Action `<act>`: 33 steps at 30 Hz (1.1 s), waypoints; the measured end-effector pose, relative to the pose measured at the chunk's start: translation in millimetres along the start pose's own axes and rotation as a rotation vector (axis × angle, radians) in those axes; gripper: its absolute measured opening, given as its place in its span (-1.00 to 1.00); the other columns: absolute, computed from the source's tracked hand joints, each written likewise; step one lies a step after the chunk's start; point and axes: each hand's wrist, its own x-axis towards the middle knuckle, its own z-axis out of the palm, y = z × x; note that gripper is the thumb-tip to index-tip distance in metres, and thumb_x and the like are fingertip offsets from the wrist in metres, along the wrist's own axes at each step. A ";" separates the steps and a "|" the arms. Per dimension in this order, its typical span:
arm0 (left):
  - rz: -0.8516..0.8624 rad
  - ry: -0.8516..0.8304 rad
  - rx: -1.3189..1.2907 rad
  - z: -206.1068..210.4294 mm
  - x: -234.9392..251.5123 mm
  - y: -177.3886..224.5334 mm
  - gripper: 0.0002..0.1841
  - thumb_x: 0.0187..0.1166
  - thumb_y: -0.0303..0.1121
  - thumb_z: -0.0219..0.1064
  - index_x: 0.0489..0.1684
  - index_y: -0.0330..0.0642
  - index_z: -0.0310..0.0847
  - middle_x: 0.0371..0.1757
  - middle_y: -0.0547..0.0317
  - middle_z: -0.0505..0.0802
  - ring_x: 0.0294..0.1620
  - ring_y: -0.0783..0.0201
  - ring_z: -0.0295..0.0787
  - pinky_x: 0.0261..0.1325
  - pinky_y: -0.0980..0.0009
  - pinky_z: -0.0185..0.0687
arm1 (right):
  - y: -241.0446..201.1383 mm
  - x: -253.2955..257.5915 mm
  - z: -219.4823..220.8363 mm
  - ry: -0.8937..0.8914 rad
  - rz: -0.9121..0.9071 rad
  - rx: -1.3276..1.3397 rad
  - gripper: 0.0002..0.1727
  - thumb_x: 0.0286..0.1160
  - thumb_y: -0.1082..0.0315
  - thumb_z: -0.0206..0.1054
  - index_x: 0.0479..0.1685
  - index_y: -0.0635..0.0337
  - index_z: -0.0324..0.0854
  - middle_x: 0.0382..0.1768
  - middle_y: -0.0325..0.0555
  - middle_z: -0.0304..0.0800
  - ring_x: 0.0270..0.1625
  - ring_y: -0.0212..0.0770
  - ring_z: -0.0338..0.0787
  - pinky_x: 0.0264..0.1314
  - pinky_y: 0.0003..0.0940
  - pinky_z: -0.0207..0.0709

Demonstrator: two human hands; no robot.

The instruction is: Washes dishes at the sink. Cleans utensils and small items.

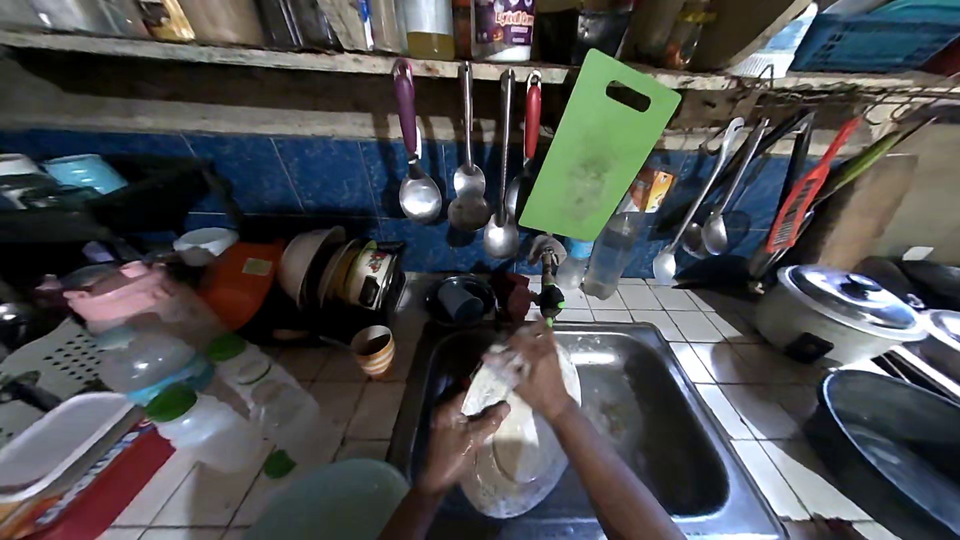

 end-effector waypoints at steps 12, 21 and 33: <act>-0.165 0.382 -0.391 8.6 1.7 -7.5 -0.69 0.77 -0.33 0.22 0.24 -0.41 0.64 0.01 0.12 0.89 0.01 0.47 0.84 0.19 0.45 0.77 | -51.0 -54.0 42.4 -0.029 -0.052 0.064 -0.59 0.58 0.44 0.24 0.34 0.48 0.67 0.45 0.24 0.69 0.58 0.14 0.63 0.70 -0.04 0.44; -0.224 0.387 -0.250 5.5 -6.8 -11.0 -0.71 0.71 -0.41 0.29 0.14 -0.54 0.65 0.04 -0.05 0.85 0.06 0.45 0.76 0.27 0.46 0.64 | -51.8 -55.7 43.0 -0.032 0.048 0.109 -0.58 0.47 0.50 0.29 0.29 0.54 0.67 0.40 0.30 0.72 0.53 0.16 0.68 0.62 -0.04 0.52; 0.670 -0.259 1.229 -111.5 -131.0 46.5 -0.67 0.56 -0.49 0.32 0.26 -0.15 0.80 0.12 0.04 0.92 -0.08 0.02 0.91 -0.19 0.19 0.79 | 36.2 -58.0 -21.2 0.205 0.942 0.433 -0.57 0.85 0.15 0.02 0.21 0.41 0.50 -0.55 -0.28 0.62 -0.58 -0.46 0.65 -0.53 -0.50 0.61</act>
